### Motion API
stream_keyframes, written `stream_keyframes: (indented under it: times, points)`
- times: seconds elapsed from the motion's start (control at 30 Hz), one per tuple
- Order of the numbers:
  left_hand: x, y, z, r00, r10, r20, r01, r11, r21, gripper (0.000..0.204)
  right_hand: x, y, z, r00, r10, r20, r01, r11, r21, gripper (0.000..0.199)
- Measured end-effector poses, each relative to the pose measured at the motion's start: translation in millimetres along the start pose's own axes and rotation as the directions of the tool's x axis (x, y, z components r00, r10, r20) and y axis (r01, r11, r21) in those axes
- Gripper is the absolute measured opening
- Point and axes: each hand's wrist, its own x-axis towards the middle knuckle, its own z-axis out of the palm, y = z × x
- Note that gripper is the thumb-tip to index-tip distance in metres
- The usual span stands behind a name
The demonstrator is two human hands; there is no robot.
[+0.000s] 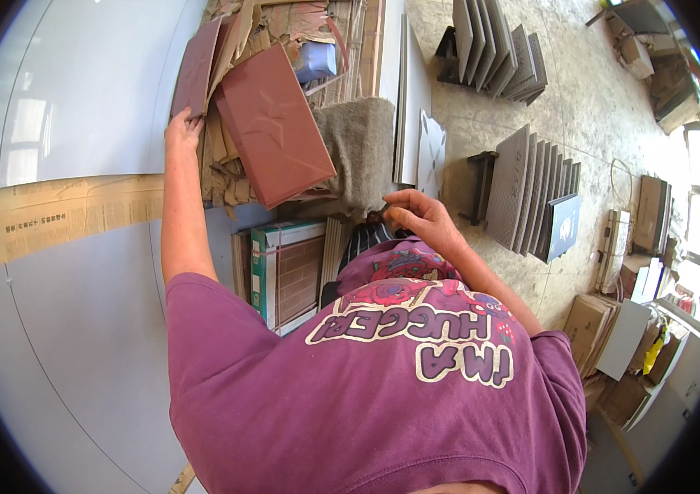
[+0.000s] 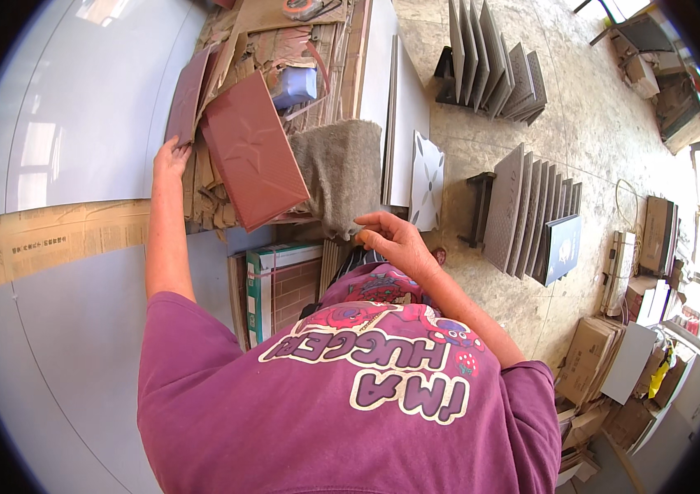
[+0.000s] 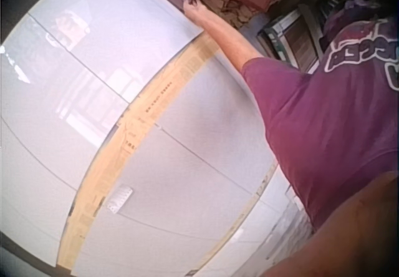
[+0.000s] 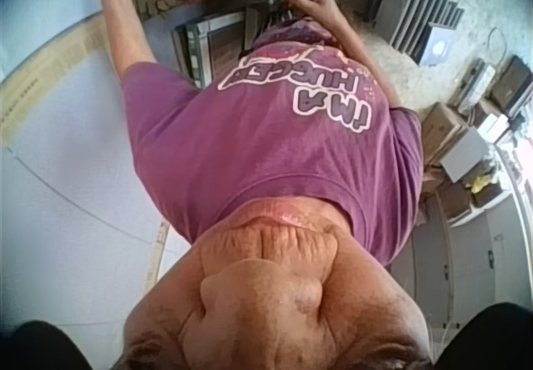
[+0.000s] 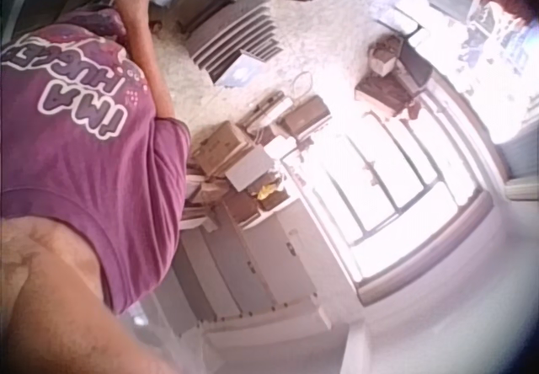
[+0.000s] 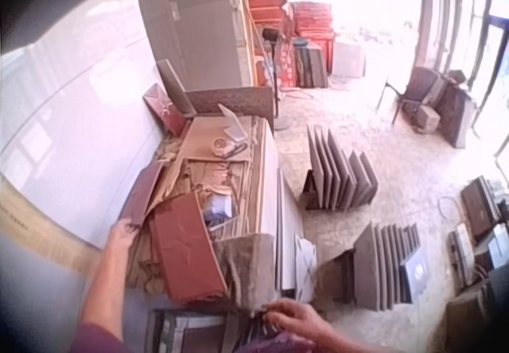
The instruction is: The person cleans a square tile with a cloth and then wipes several smaller rectangular tiles while holding them by hand.
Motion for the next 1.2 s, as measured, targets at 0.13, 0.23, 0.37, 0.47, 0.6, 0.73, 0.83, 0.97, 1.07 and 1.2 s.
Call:
stream_keyframes:
  times: [0.13, 0.23, 0.37, 0.47, 0.6, 0.73, 0.83, 0.97, 1.07, 1.2]
  points:
    - [0.0, 1.1, 5.6, 1.000, -0.025, 0.012, 0.025, 0.999, 0.043, 0.053, -1.6, -1.8, -0.5, 1.000, 0.003, -0.011, -0.002, 1.000, 0.007, 0.030]
    - [6.5, 0.0, 5.2, 0.999, -0.020, -0.027, 0.023, 0.995, 0.101, 0.057, -2.7, 0.5, -1.9, 1.000, 0.015, -0.019, -0.015, 1.000, 0.008, 0.030]
    - [26.1, -3.8, -6.9, 1.000, -0.009, -0.015, 0.011, 0.992, 0.124, 0.063, -5.4, 0.3, -3.5, 1.000, 0.023, -0.017, -0.023, 1.000, -0.006, 0.030]
    - [25.6, -9.9, -11.9, 0.998, 0.030, 0.059, -0.037, 0.994, 0.107, 0.065, -6.3, 0.1, -2.9, 1.000, 0.027, -0.016, -0.027, 0.999, -0.020, 0.030]
    - [-4.5, -7.6, -3.1, 0.994, 0.105, -0.006, -0.101, 0.965, 0.241, 0.061, -7.7, 5.1, -6.2, 0.999, 0.035, -0.003, -0.035, 0.998, -0.055, 0.029]
    - [-58.6, -15.4, -10.7, 0.934, 0.336, 0.124, -0.355, 0.826, 0.438, 0.053, -5.9, 4.9, -7.8, 1.000, 0.026, 0.016, -0.025, 0.998, -0.062, 0.029]
    - [-122.1, -36.3, -14.1, 0.915, 0.324, 0.240, -0.402, 0.777, 0.484, 0.047, -5.0, 3.6, -7.6, 1.000, 0.014, 0.010, -0.013, 0.996, -0.090, 0.031]
    - [-189.9, -76.4, -25.5, 0.928, 0.297, 0.225, -0.372, 0.770, 0.518, 0.036, -4.5, 1.1, -9.6, 0.999, 0.008, 0.035, -0.004, 0.993, -0.122, 0.032]
    - [-219.0, -105.0, -30.0, 0.938, 0.266, 0.221, -0.345, 0.767, 0.541, 0.034, -4.4, 0.2, -10.7, 0.998, -0.007, 0.054, 0.014, 0.992, -0.129, 0.032]
    - [-235.8, -124.2, -29.4, 0.925, 0.348, 0.151, -0.369, 0.730, 0.575, 0.037, -6.2, 0.4, -10.4, 0.997, -0.018, 0.080, 0.030, 0.988, -0.151, 0.031]
